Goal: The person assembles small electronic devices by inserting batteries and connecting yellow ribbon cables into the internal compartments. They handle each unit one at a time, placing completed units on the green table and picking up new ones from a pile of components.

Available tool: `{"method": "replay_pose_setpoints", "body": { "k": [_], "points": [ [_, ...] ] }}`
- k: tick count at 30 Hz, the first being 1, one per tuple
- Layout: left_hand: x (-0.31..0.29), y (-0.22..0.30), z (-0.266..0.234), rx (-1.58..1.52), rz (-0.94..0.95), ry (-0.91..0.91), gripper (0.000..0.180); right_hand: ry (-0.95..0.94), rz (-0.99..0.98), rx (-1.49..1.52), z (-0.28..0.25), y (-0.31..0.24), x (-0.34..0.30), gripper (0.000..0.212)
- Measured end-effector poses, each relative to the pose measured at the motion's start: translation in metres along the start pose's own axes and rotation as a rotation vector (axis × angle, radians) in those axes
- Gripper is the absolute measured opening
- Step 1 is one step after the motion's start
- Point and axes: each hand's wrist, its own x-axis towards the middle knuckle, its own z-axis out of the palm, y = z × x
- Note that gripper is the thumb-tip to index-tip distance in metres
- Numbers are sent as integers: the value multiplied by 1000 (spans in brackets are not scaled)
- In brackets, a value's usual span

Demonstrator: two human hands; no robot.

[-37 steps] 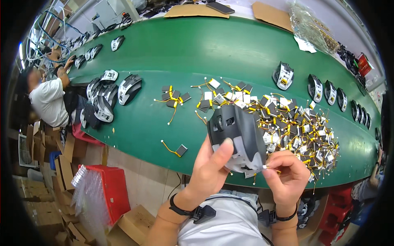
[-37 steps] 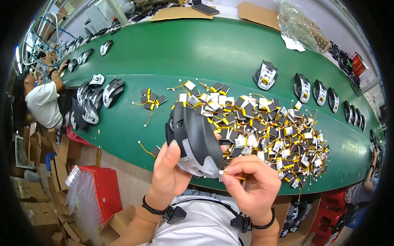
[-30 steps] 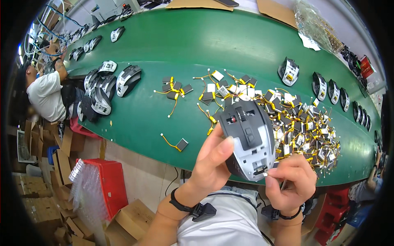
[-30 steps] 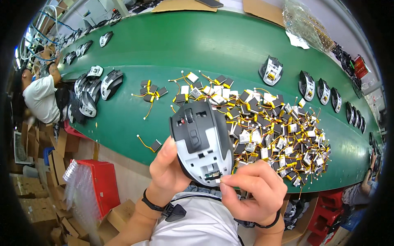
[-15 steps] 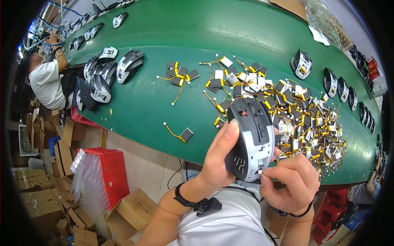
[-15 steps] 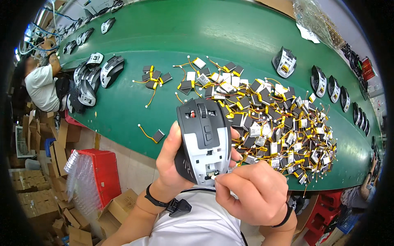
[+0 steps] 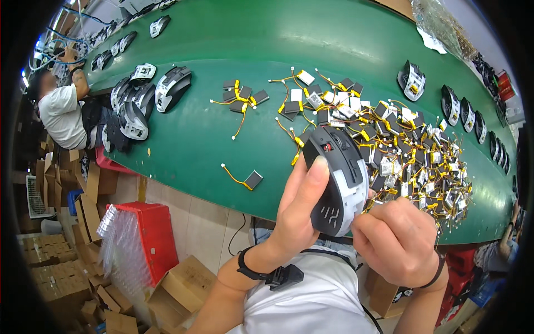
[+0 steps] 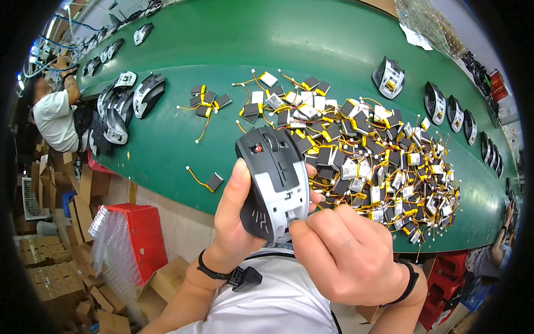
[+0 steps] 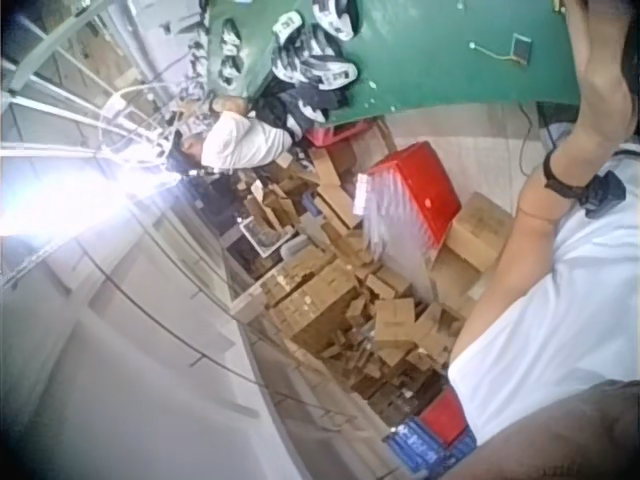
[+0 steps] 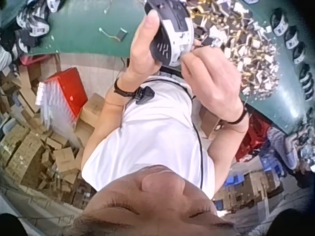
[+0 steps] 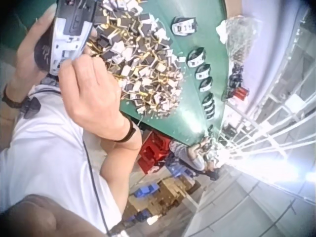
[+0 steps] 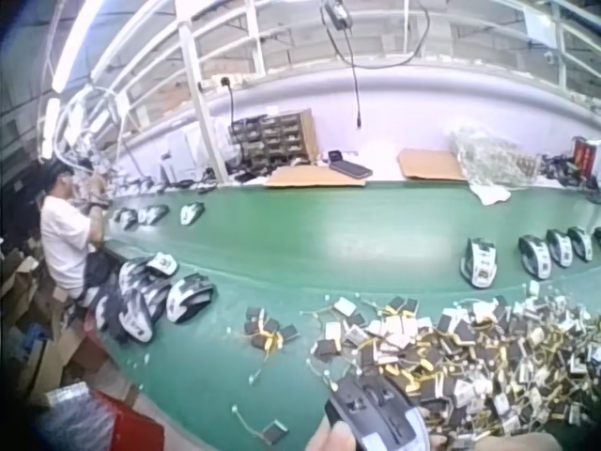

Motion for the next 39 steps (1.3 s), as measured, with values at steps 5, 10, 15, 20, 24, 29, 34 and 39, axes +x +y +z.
{"method": "replay_pose_setpoints", "body": {
  "k": [5, 10, 15, 20, 24, 29, 34, 39],
  "points": [
    [1, -3, -5, -10, 0, 21, 64, -32, -42, 31, 1, 1, 4, 29],
    [4, -6, -6, -130, 16, 27, 65, 23, 18, 192, 12, 2, -2, 24],
    [0, -7, 4, -142, 27, 132, 70, 57, 65, 164, 19, -4, -10, 19],
    [0, -1, 17, -11, -6, 68, 85, 136, 141, 207, 7, -5, -21, 27],
    [6, 5, 14, 113, 59, -85, 99, 360, 460, 560, 17, -13, -38, 38],
    [6, -6, -5, -66, 180, -229, 76, 331, 913, 1498, 42, -19, -31, 36],
    [7, 3, -17, -58, -21, -300, 51, 154, 850, 1597, 48, -14, -35, 42],
    [9, 3, -18, 135, 56, -364, 51, 191, 847, 1668, 53, -14, -37, 53]
  ]
}}
